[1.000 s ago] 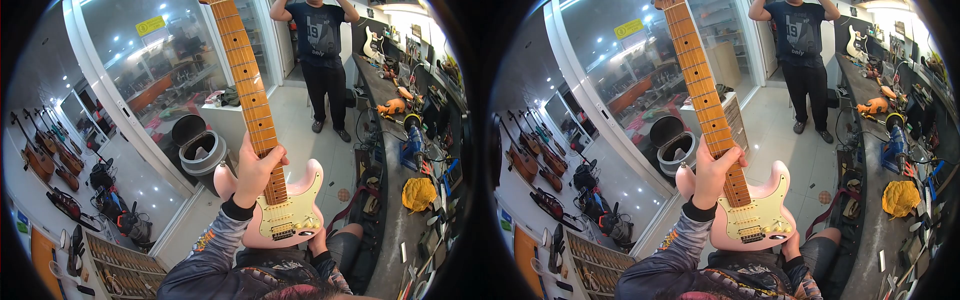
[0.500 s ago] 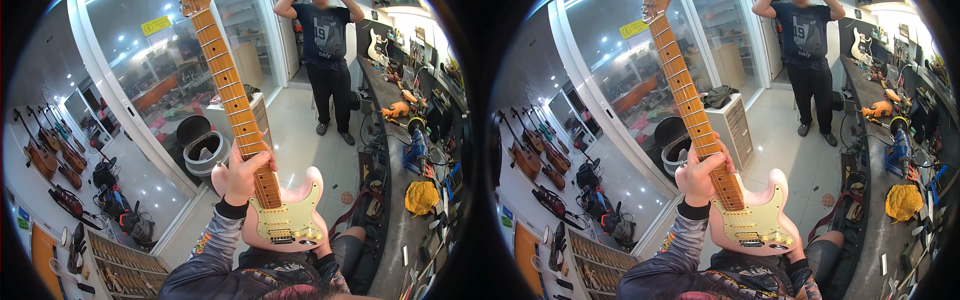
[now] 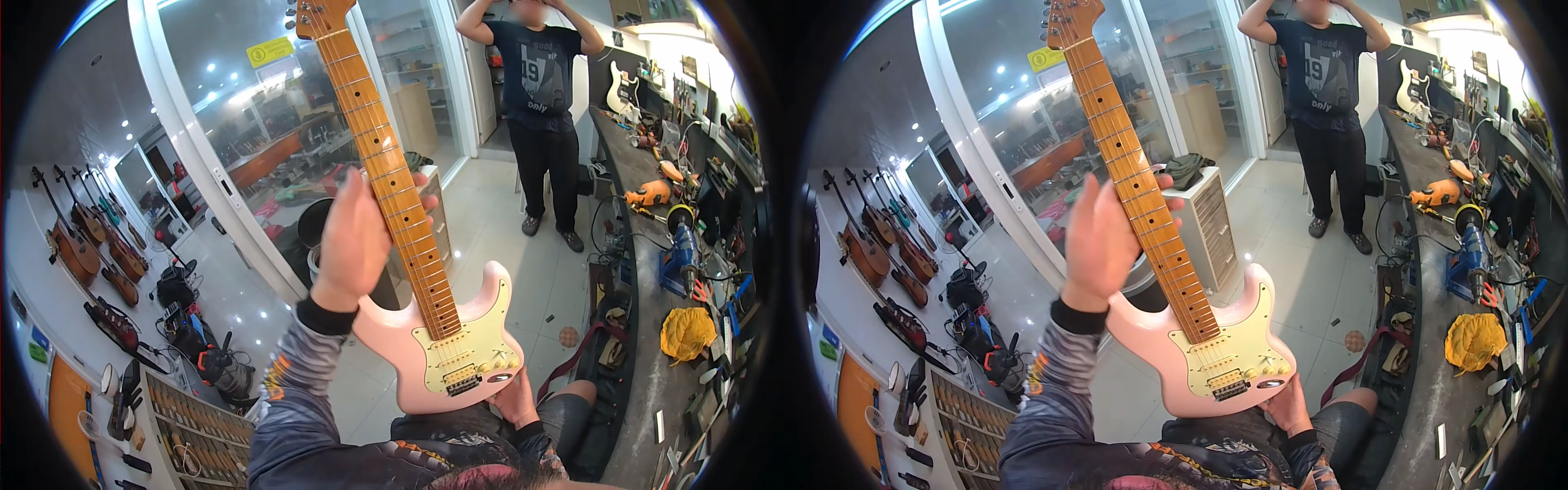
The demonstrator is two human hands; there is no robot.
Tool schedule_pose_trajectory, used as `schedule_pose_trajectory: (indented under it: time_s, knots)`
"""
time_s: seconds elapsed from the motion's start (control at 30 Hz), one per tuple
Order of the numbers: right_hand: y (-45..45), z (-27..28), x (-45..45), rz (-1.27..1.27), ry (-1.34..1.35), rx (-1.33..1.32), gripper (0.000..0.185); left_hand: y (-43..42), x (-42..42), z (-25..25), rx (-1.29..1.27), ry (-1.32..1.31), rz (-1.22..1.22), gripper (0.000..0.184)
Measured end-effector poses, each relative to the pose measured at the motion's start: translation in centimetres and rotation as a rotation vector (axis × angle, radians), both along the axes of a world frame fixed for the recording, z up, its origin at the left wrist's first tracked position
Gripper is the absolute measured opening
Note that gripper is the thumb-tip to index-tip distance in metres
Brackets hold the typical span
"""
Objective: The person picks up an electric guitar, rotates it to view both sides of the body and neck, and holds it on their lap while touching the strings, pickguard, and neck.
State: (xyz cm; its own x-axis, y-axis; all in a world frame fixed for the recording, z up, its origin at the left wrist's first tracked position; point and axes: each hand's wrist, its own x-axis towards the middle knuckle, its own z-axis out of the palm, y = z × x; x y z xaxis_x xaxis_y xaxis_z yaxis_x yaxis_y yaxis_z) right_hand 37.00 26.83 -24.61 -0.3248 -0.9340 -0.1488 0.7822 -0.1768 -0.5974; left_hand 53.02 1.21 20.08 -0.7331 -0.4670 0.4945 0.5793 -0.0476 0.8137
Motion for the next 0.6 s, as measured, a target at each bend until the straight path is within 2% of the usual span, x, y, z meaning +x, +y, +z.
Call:
schedule_pose_trajectory:
  time_s: [0.07, 0.17, 0.27, 0.33, 0.47, 0.57, 0.6]
  knots:
    - [-0.2, 0.3, 0.1, 0.004, 0.015, -0.006, 0.092, -1.1, 0.3, 3.5, -0.013, -0.04, -0.062, 0.083]
    - [-0.4, 0.5, 0.3, -0.008, 0.037, -0.005, 0.099, -2.7, 0.0, 8.9, -0.179, -0.01, -0.117, 0.081]
    - [-0.5, 0.5, 0.4, 0.015, 0.051, 0.0, 0.102, -3.7, -1.3, 13.8, -0.248, 0.086, -0.115, 0.073]
    - [-0.6, 0.2, 0.3, 0.02, 0.051, 0.017, 0.104, -5.2, -2.9, 15.9, -0.231, 0.178, -0.247, 0.067]
    - [-0.4, 1.1, 0.4, 0.023, 0.076, 0.031, 0.106, -6.0, -5.9, 16.8, -0.107, 0.293, -0.422, 0.058]
    - [-0.1, 0.8, 0.6, 0.009, 0.073, 0.032, 0.107, -5.4, -7.3, 16.7, -0.162, 0.347, -0.549, 0.054]
    - [0.0, 0.7, 0.5, 0.01, 0.074, 0.033, 0.107, -4.4, -7.5, 16.7, -0.168, 0.373, -0.488, 0.053]
